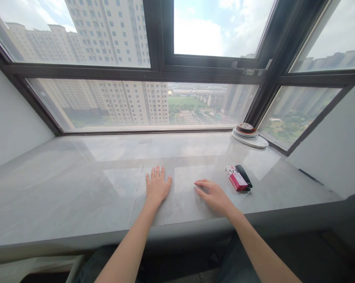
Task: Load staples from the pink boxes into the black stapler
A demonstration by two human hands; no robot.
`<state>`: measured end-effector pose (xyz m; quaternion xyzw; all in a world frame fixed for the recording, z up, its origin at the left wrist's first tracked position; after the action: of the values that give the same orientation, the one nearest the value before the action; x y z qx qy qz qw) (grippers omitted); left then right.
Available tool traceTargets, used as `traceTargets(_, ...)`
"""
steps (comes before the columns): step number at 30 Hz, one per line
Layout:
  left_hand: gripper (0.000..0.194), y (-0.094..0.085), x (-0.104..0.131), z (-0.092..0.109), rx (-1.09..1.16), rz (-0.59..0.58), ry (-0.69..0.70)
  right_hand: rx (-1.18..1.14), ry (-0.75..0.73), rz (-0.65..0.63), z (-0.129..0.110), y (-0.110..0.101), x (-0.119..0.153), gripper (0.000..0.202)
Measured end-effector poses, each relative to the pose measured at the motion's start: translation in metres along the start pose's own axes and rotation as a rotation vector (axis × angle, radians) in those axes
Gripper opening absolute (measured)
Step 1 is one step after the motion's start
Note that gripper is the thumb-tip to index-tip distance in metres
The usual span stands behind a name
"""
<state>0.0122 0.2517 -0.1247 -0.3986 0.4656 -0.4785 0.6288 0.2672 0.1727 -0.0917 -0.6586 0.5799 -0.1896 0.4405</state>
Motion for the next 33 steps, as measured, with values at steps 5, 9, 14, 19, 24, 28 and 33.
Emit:
traceTargets(5, 0.061, -0.010, 0.056, 0.003, 0.006, 0.017, 0.095, 0.078, 0.351, 0.456, 0.085, -0.108, 0.033, 0.051)
traceTargets(9, 0.060, -0.017, 0.086, 0.006, -0.021, 0.029, 0.112, -0.150, 0.502, 0.322, 0.144, -0.142, 0.041, 0.058)
traceTargets(14, 0.056, -0.027, 0.111, 0.013, -0.008, 0.077, 0.117, -0.510, 0.462, 0.145, 0.134, -0.103, 0.033, 0.063)
traceTargets(19, 0.046, -0.050, 0.115, 0.022, 0.091, 0.052, 0.042, -0.497, 0.269, 0.140, 0.056, -0.037, 0.012, 0.056)
traceTargets(24, 0.056, -0.068, 0.091, 0.029, 0.266, -0.001, -0.166, -0.180, 0.191, 0.193, -0.034, 0.032, -0.016, 0.051)
traceTargets(28, 0.060, -0.065, 0.079, 0.036, 0.263, 0.100, -0.144, -0.128, 0.189, 0.244, -0.055, 0.049, -0.019, 0.050)
traceTargets(33, 0.052, -0.050, 0.079, 0.029, 0.271, 0.122, -0.105, -0.239, 0.213, 0.320, -0.022, 0.030, 0.003, 0.057)
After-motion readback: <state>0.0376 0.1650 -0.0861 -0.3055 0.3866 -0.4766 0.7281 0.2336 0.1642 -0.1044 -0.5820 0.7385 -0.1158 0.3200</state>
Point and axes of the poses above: each hand's wrist, its own x-axis away from the middle knuckle, its own y-axis out of the palm, z = x × y, the point moved 2 cm from there along -x, towards the middle knuckle, and after that the axes turned 8 degrees about -y, right-handed, at the moved point
